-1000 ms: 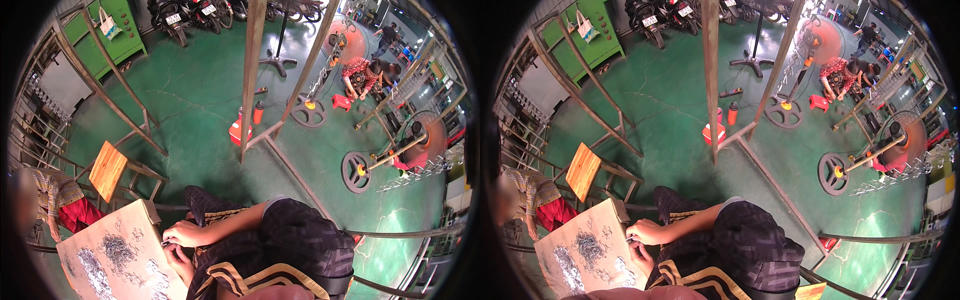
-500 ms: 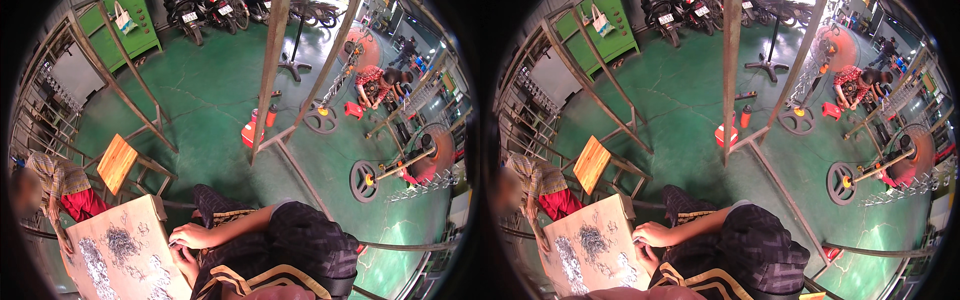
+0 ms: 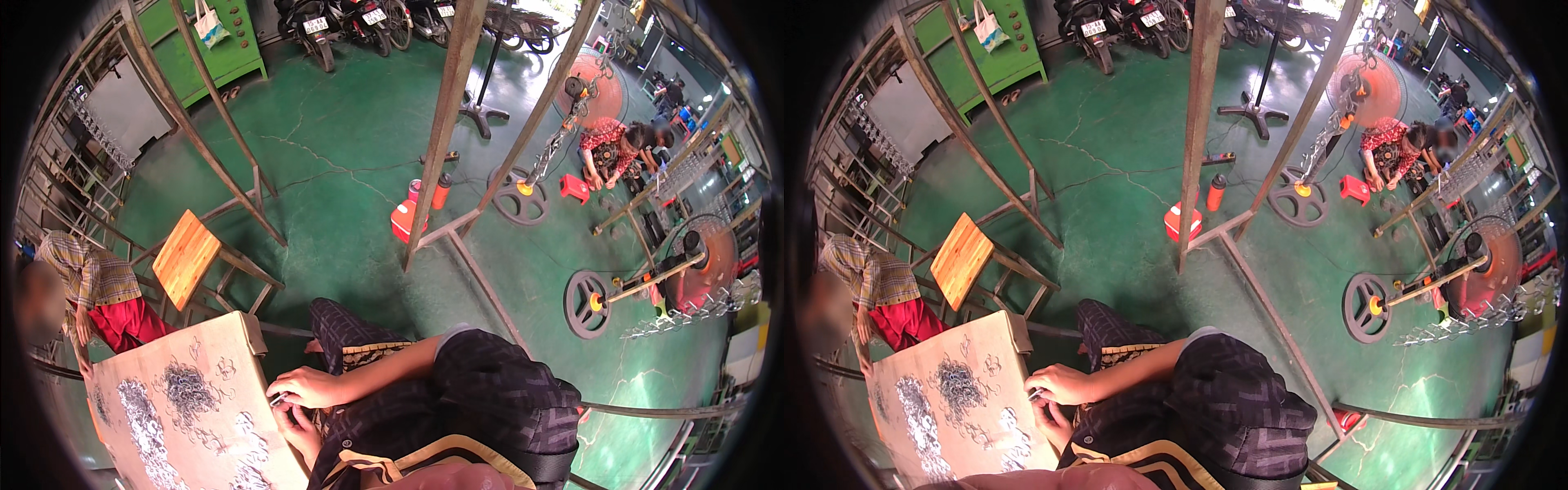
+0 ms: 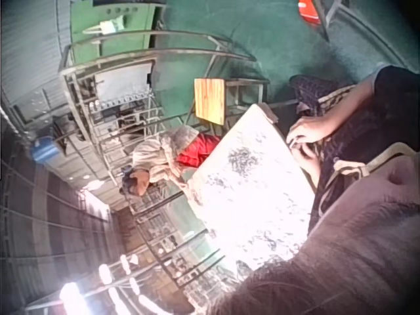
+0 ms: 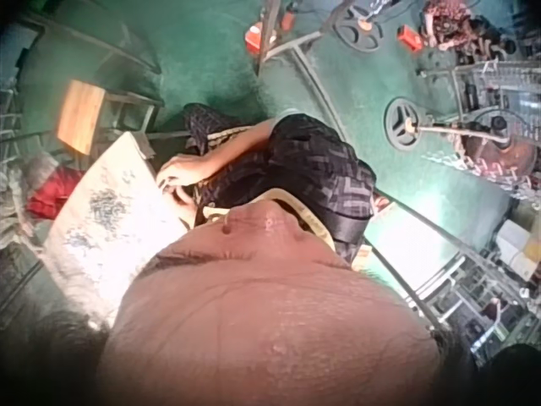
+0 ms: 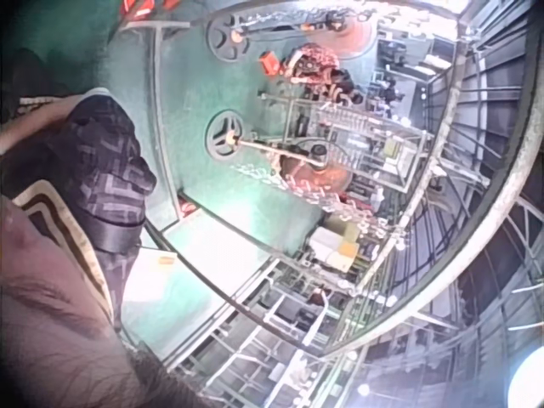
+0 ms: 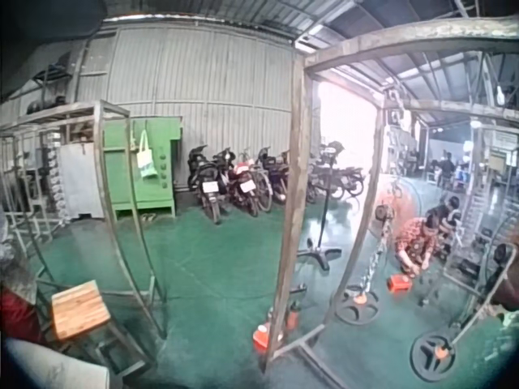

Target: The person assembles small metal parts by hand, picking up hooks and clips from a table and attaching them to a hanging rack. The person repeatedly moves between the table and the rack, handling individual components one at a time.

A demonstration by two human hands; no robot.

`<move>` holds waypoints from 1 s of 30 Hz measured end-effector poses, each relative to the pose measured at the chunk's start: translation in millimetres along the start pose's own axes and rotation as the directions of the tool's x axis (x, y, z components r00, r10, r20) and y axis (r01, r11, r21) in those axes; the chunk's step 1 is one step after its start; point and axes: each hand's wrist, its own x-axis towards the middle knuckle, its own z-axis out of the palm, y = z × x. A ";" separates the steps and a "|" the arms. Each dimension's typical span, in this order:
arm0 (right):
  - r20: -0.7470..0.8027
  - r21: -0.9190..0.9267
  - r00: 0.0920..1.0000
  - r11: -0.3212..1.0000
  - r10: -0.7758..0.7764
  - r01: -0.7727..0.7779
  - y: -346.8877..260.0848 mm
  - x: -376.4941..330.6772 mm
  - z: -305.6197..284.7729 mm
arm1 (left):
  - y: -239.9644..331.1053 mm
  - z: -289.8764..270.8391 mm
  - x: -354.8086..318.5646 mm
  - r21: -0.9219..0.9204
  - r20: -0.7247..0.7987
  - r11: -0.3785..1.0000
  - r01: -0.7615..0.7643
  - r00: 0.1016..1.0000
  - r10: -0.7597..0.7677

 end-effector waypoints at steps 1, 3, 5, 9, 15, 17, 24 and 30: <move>-0.003 0.003 1.000 1.000 -0.009 0.009 -1.4 0.4 -1.1 | 1.3 -0.6 0.2 0.001 0.011 1.000 0.017 1.000 -0.017; -0.004 -0.023 1.000 1.000 -0.017 0.017 -1.9 0.3 -2.5 | 4.3 -2.8 0.7 0.004 0.036 0.999 0.049 0.998 -0.049; -0.002 -0.050 1.000 0.998 -0.026 0.026 -2.7 0.1 -3.4 | 1.9 -1.0 1.1 -0.003 0.010 0.999 0.039 0.999 -0.039; 0.015 -0.133 0.999 0.991 -0.032 0.034 -7.4 0.4 -5.6 | 4.9 -0.1 4.1 -0.031 -0.008 0.999 0.020 1.000 -0.020; 0.041 -0.221 0.999 0.975 -0.012 0.020 -9.4 0.6 -8.2 | 11.2 0.1 10.2 -0.002 0.003 1.000 -0.012 1.000 0.012; 0.046 -0.225 0.999 0.974 -0.019 0.029 -7.8 0.4 -8.3 | 11.0 0.7 10.4 -0.021 0.001 1.000 0.004 1.000 -0.004; 0.051 -0.216 0.997 0.974 -0.059 0.069 -5.8 1.8 -6.8 | 4.3 -0.5 10.0 -0.052 0.011 0.999 0.011 1.000 -0.010; 0.059 -0.204 0.996 0.976 -0.064 0.075 -5.2 4.7 -4.7 | 5.7 -2.5 9.6 -0.058 0.002 0.997 0.053 0.999 -0.053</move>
